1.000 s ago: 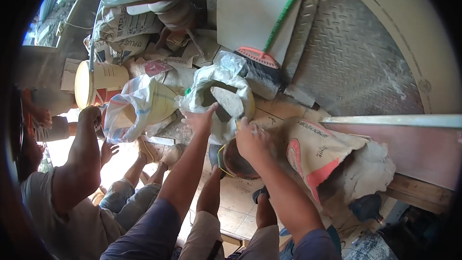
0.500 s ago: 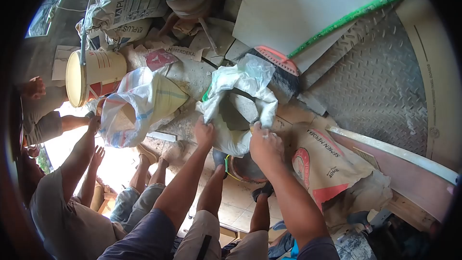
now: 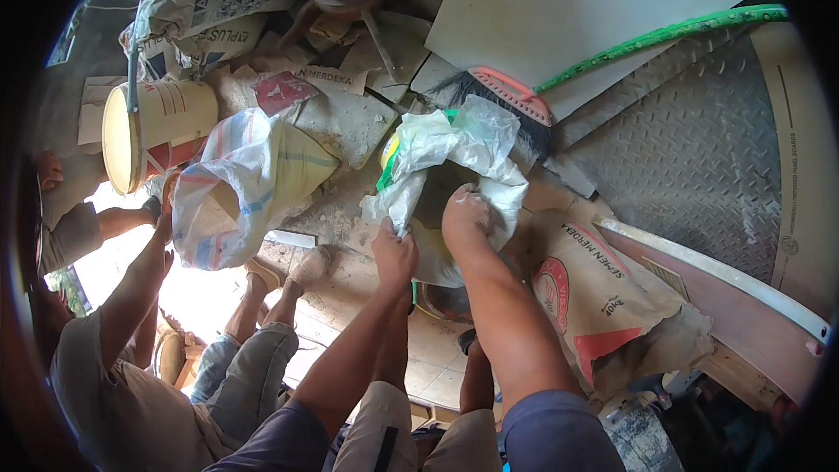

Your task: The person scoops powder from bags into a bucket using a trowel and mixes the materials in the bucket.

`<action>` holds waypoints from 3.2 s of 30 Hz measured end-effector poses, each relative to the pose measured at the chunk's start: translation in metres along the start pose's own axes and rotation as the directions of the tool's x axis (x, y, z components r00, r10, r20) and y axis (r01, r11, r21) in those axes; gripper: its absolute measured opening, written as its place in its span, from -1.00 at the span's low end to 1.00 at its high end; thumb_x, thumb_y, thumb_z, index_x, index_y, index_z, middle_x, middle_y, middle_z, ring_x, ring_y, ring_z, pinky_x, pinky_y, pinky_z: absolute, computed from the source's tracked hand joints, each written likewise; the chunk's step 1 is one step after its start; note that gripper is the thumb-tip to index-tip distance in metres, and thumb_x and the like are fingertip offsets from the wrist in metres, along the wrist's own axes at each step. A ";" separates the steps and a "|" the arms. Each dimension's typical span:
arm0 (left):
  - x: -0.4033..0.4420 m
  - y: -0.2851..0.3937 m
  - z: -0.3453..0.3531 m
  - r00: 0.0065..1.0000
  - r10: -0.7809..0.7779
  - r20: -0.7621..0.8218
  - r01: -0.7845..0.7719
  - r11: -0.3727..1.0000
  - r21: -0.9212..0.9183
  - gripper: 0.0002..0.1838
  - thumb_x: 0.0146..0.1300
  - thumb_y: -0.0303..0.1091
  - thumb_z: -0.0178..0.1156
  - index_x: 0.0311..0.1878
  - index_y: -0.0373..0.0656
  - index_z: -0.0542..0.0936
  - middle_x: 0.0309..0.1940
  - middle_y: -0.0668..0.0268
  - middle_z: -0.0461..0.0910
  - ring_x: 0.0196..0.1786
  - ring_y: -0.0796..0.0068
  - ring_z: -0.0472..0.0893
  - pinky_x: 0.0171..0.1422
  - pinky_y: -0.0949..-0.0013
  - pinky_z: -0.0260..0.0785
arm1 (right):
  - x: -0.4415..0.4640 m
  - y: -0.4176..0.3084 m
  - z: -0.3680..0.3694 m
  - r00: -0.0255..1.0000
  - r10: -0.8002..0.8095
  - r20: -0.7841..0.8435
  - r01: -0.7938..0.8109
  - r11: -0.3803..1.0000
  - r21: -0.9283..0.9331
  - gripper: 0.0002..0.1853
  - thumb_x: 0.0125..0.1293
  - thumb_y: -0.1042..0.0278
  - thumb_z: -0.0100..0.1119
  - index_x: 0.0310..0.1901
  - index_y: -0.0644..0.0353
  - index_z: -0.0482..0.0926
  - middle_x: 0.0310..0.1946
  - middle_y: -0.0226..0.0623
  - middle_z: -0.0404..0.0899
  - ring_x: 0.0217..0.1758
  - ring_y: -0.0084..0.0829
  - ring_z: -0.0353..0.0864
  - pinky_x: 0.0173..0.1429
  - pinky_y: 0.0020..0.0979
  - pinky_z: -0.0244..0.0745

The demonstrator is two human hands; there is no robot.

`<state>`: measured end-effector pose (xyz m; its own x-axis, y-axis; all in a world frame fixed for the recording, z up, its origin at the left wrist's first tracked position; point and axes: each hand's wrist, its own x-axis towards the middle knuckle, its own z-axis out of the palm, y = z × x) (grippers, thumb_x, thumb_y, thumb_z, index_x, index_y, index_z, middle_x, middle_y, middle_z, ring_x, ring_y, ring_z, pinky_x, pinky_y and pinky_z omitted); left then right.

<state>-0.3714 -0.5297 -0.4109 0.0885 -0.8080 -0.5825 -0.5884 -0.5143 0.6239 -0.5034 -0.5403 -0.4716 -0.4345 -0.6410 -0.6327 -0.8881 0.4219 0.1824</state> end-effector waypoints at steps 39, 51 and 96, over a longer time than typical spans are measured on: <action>0.011 -0.022 -0.005 0.995 -0.041 0.091 0.054 0.989 -0.139 -0.69 0.29 -0.39 -0.03 0.00 -0.42 0.45 -0.27 -0.01 0.56 -0.23 0.21 0.55 -0.08 0.26 0.36 | 0.033 0.014 0.116 0.885 -0.429 0.180 0.232 0.742 0.629 -0.53 0.24 0.37 0.02 0.21 0.21 0.33 0.09 0.04 0.41 0.09 0.08 0.45 0.13 -0.12 0.40; 0.006 -0.017 -0.003 0.997 0.022 0.069 -0.014 0.994 -0.111 -0.72 0.29 -0.34 -0.01 -0.07 -0.38 0.46 -0.36 -0.05 0.55 -0.32 0.04 0.55 -0.16 0.24 0.36 | 0.018 0.009 0.048 0.883 -0.360 0.300 0.001 0.642 0.767 -0.63 0.24 0.26 0.08 0.08 0.14 0.46 -0.01 0.00 0.51 0.03 0.00 0.50 0.03 -0.14 0.44; 0.010 0.000 -0.017 0.993 -0.008 0.116 -0.036 0.927 0.374 -0.39 0.32 0.21 -0.13 -0.14 -0.27 0.47 -0.26 -0.12 0.58 -0.13 -0.21 0.56 -0.05 -0.09 0.36 | -0.129 0.056 -0.033 0.994 0.032 0.101 -0.085 0.808 0.583 -0.57 0.18 0.10 0.13 -0.01 0.20 0.41 -0.23 0.19 0.56 -0.12 0.15 0.55 -0.02 0.00 0.44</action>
<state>-0.3574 -0.5425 -0.4075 -0.0001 -0.7650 -0.6440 -0.8490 -0.3402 0.4043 -0.5019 -0.4549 -0.3552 -0.4457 -0.5591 -0.6991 -0.5932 0.7694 -0.2371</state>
